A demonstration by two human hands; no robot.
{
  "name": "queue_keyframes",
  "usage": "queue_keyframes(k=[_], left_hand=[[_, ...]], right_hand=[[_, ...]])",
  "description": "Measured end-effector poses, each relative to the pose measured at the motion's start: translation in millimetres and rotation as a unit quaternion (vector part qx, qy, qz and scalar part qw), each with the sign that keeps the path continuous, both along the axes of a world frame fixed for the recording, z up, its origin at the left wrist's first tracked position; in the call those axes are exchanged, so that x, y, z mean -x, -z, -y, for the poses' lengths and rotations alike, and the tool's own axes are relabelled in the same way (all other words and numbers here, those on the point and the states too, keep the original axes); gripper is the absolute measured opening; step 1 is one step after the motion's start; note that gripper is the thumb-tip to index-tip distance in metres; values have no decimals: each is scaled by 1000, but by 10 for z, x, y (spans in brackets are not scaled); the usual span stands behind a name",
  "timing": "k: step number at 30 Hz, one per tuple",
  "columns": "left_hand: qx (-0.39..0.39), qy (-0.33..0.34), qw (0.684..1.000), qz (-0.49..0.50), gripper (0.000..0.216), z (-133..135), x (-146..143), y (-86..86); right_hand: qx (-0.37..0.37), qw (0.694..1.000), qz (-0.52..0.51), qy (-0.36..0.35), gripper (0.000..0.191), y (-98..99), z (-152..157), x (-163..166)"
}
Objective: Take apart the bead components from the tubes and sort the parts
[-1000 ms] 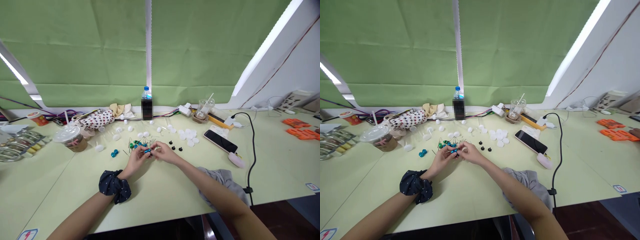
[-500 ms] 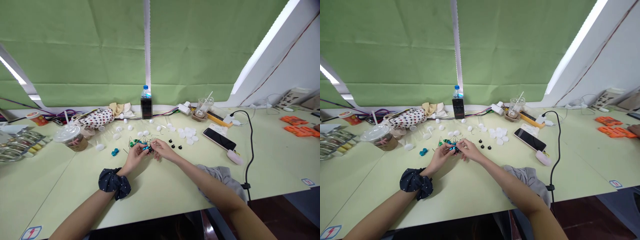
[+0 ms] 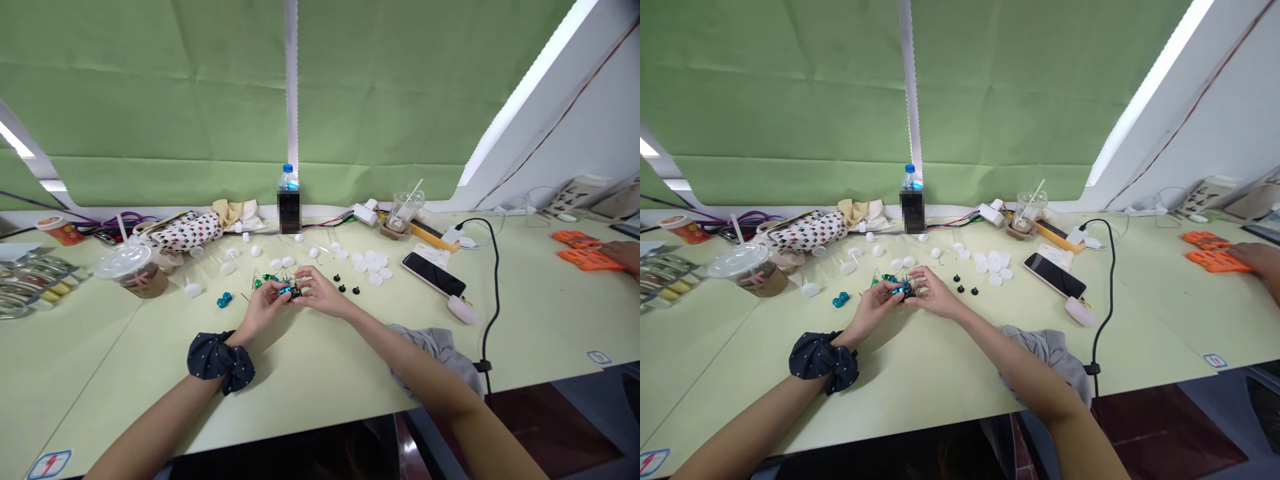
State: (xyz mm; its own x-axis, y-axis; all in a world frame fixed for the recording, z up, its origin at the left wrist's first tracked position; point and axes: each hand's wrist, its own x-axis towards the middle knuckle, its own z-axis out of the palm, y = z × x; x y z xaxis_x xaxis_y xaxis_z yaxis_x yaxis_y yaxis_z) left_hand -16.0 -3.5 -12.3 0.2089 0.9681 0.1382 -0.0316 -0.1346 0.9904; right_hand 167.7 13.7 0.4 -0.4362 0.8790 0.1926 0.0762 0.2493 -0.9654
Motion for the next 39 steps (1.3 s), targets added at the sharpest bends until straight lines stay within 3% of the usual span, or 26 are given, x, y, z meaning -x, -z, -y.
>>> queue_keyframes(k=[4,6,8,9,13,15,18,21,23,25,27,30,34,39], left_hand=[[3,17,1000,-9,31,-2,7,9],[2,18,1000,-9,31,-1,10,7],[-2,7,1000,-9,30,0,13,0],[-3,5,1000,-11,30,1,14,-5],[3,19,1000,-10,32,9,5,-28],[6,14,1000,-3,32,13,1,-37],[7,2,1000,5,32,21,-4,-48],[4,14,1000,-2,33,29,-13,-60],[4,18,1000,-5,35,32,-17,-66],[7,8,1000,-2,35,32,-16,-69],[10,3,1000,-4,34,31,-11,-68],[10,16,1000,-14,34,27,-3,-63],[9,9,1000,-6,32,16,-2,-52],[1,23,1000,-16,30,12,-17,-25]], right_hand=[[77,996,43,-14,40,-8,9,5],[44,998,35,-23,38,-30,24,6],[4,1000,12,-9,51,-50,37,5],[8,1000,8,-2,55,-53,40,5],[89,996,31,-9,39,-25,24,8],[63,998,13,-9,37,-15,16,7],[50,999,-14,-14,55,-16,14,10],[107,993,10,-40,39,-13,18,26],[92,995,5,-42,36,-7,21,38],[64,997,-21,-32,39,-1,22,48],[86,995,-40,-27,45,7,19,57],[144,989,-35,-28,38,19,14,67],[108,991,-72,-41,41,9,25,76],[151,986,-69,-25,37,9,33,97]])
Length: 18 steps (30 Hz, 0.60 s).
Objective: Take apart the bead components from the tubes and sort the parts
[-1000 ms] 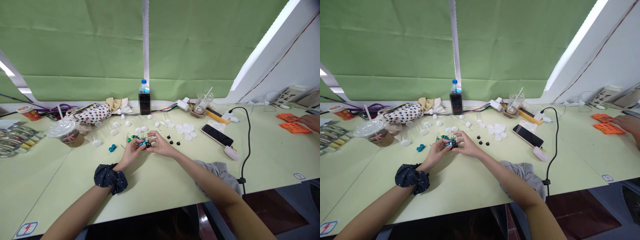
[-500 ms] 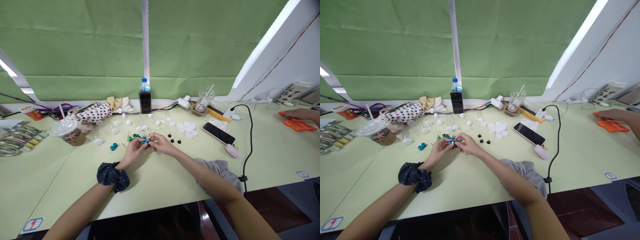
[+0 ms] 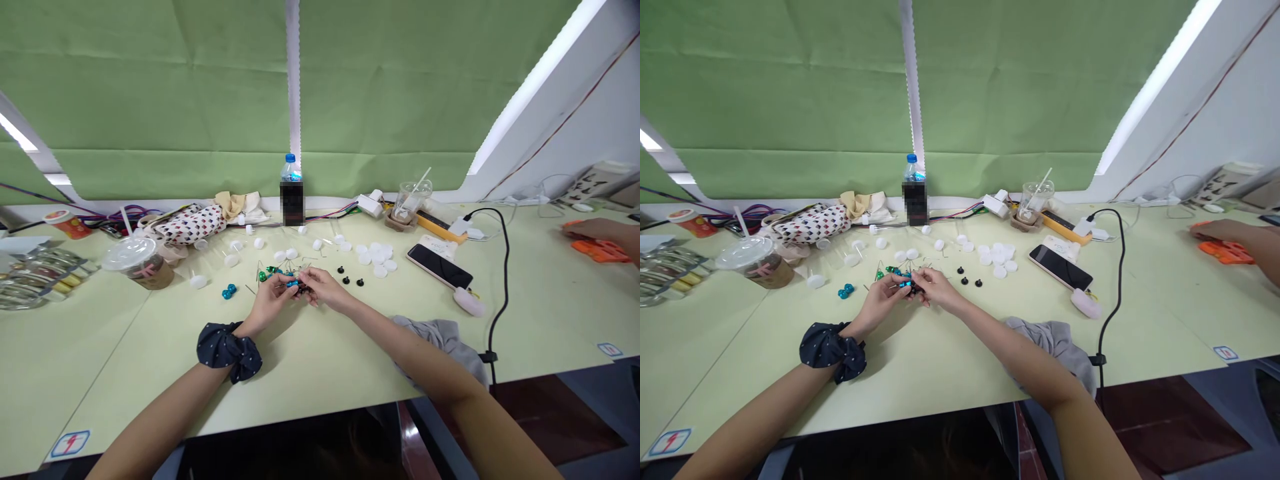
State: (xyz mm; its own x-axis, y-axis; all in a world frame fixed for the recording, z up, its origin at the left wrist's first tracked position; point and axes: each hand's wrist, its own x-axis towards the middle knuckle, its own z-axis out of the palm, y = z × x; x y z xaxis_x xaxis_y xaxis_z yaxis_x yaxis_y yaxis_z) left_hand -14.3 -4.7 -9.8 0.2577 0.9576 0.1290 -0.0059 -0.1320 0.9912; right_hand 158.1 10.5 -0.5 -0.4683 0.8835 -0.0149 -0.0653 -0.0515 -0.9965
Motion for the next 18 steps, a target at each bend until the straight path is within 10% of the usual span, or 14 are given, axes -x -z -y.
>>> queue_keyframes(k=[18], left_hand=[[-24,-4,1000,-8,26,8,5,-12]], right_hand=[[11,1000,-1,-12,35,5,-10,-42]])
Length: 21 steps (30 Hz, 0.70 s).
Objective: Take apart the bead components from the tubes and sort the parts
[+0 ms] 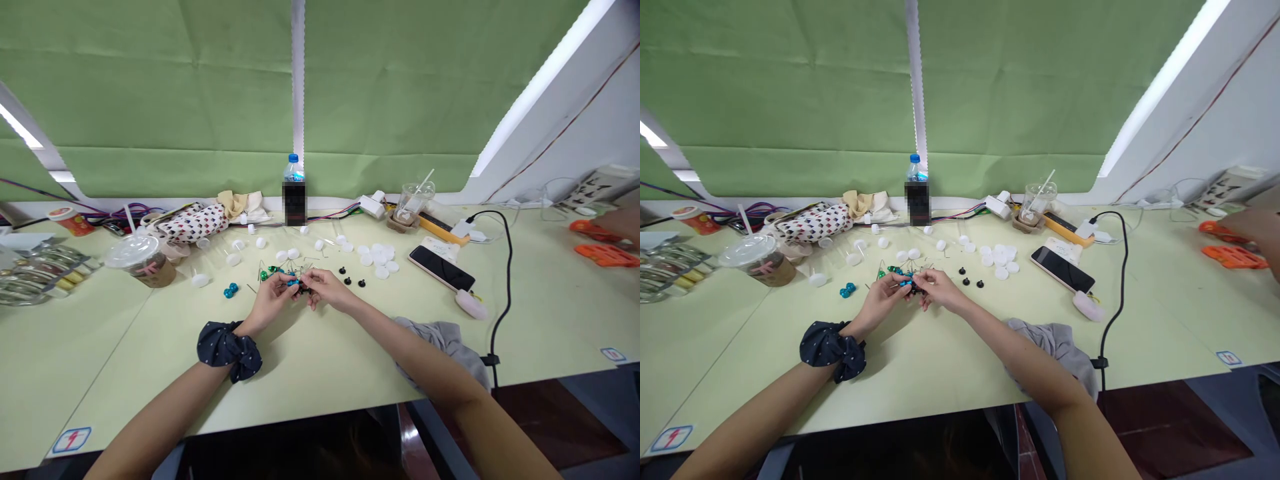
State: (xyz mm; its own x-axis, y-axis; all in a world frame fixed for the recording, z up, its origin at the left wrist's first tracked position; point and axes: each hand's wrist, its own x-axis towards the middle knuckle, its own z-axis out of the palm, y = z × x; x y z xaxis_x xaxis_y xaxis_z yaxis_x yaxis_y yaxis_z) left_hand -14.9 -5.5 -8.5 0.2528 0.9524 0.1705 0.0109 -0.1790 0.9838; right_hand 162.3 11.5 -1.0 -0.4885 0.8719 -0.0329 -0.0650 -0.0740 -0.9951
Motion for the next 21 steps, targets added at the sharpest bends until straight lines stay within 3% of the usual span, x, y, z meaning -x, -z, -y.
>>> queue_keyframes(k=[5,11,16,21], left_hand=[[15,-8,1000,2,27,13,-8,-29],[13,-16,1000,3,28,5,-6,-27],[17,-16,1000,8,29,2,-1,-21],[8,-13,1000,0,29,7,-11,-14]], right_hand=[[-66,997,-33,13,35,7,15,17],[34,999,11,14,38,0,26,41],[-29,999,-32,13,40,-10,31,33],[38,999,0,15,40,16,14,49]])
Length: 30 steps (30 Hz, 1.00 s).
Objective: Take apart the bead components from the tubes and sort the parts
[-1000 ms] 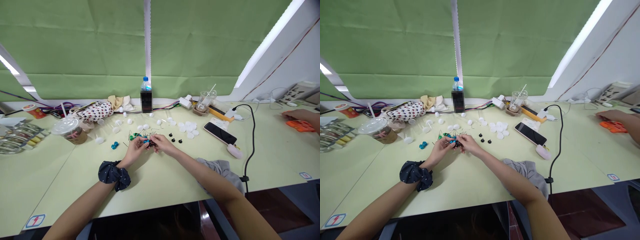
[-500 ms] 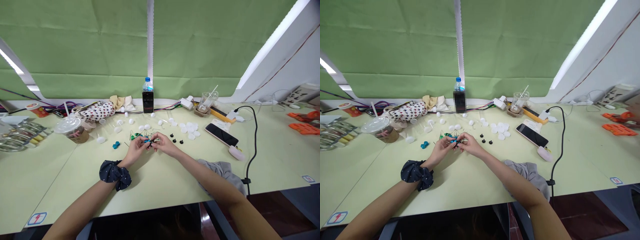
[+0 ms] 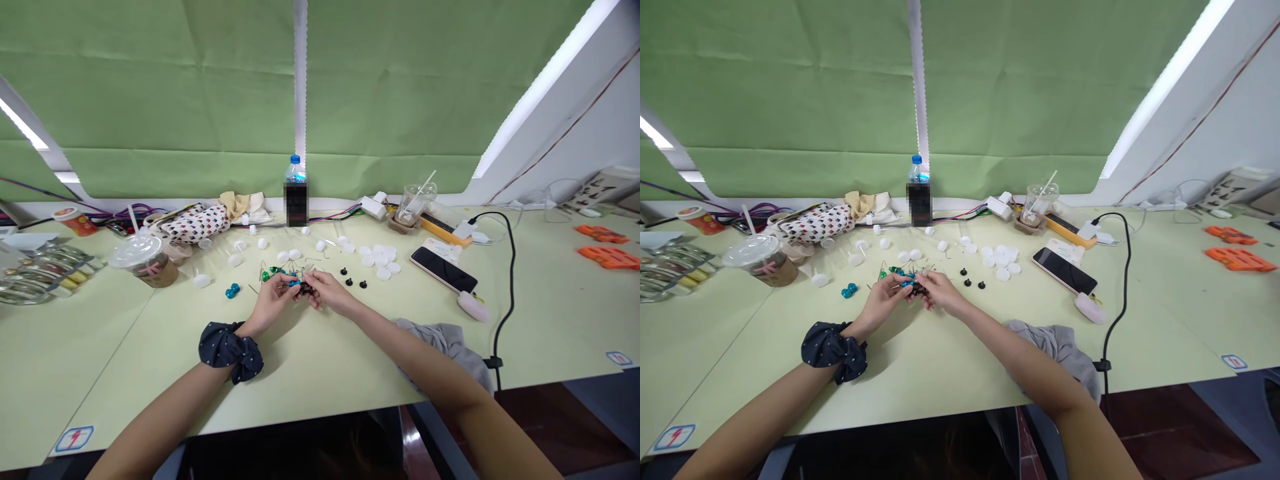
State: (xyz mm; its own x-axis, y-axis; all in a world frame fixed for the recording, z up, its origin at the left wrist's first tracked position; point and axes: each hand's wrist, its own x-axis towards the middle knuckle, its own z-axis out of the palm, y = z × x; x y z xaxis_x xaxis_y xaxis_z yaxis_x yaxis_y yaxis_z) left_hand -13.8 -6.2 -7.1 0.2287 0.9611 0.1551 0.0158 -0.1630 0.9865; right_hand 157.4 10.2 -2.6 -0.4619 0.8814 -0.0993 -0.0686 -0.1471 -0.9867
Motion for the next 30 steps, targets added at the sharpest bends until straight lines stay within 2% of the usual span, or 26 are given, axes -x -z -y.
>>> queue_keyframes(k=[5,11,17,23,30], left_hand=[[-3,-4,1000,-3,30,9,-6,-33],[-3,-10,1000,6,28,5,3,-44],[15,-4,1000,26,31,-4,0,-33],[39,25,999,16,30,-10,20,-55],[-16,41,999,-1,36,45,-8,-81]], right_hand=[[-77,997,-27,6,41,34,-6,-30],[-44,999,-16,-2,38,28,-7,0],[-140,990,-20,11,30,35,20,-9],[-162,987,-6,-10,24,16,48,2],[-147,989,-1,11,28,1,27,-2]])
